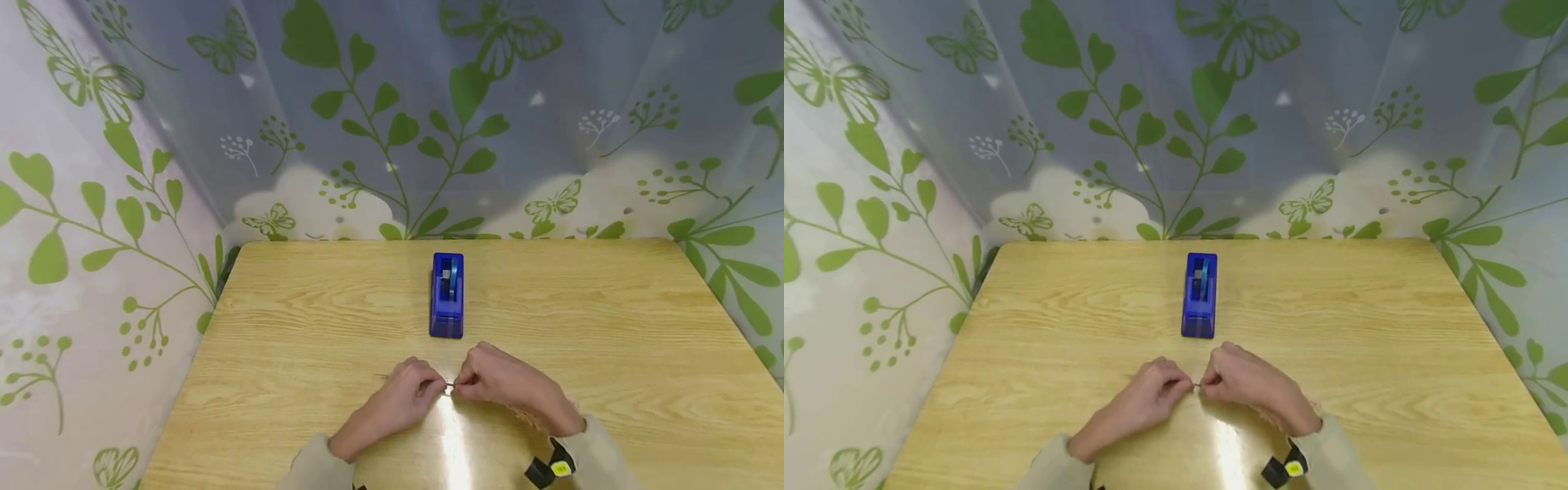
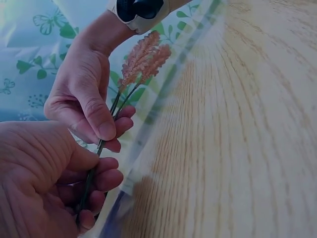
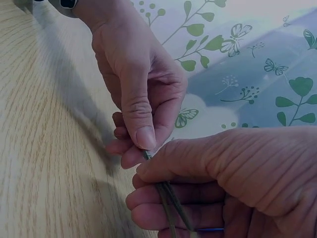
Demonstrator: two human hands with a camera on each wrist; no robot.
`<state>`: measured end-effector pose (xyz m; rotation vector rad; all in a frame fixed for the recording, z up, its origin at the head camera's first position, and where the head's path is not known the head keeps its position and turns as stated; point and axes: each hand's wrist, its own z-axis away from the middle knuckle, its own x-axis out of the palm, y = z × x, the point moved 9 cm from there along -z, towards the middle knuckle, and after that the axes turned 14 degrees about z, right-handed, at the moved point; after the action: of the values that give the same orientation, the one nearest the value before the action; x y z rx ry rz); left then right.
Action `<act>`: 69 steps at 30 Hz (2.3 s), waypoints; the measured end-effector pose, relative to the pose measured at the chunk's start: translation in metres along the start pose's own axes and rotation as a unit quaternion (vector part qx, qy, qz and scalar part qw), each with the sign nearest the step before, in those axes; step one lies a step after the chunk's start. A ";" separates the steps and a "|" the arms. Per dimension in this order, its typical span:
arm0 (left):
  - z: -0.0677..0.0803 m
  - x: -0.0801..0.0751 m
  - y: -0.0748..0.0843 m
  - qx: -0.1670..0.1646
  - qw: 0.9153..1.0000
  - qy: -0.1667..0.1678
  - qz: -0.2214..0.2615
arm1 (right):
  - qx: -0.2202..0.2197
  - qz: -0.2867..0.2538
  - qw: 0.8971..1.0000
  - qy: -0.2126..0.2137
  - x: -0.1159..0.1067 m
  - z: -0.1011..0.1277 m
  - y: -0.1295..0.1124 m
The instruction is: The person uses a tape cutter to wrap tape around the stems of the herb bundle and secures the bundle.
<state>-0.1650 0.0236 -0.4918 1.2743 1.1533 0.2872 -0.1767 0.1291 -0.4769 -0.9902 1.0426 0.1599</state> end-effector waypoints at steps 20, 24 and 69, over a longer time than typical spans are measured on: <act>0.002 -0.006 0.007 0.029 0.999 0.033 -0.006 | -0.014 -0.013 1.000 0.001 0.004 -0.003 0.011; 0.002 -0.007 0.008 0.039 0.998 0.042 -0.009 | -0.010 -0.017 1.000 0.010 0.003 -0.004 0.014; 0.002 -0.009 0.007 0.035 0.996 0.075 -0.028 | -0.018 -0.032 0.997 0.062 0.001 0.000 0.018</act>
<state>-0.1646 0.0185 -0.4812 1.2955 1.3354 0.3081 -0.1863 0.1389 -0.4885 -1.0755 1.1214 0.0649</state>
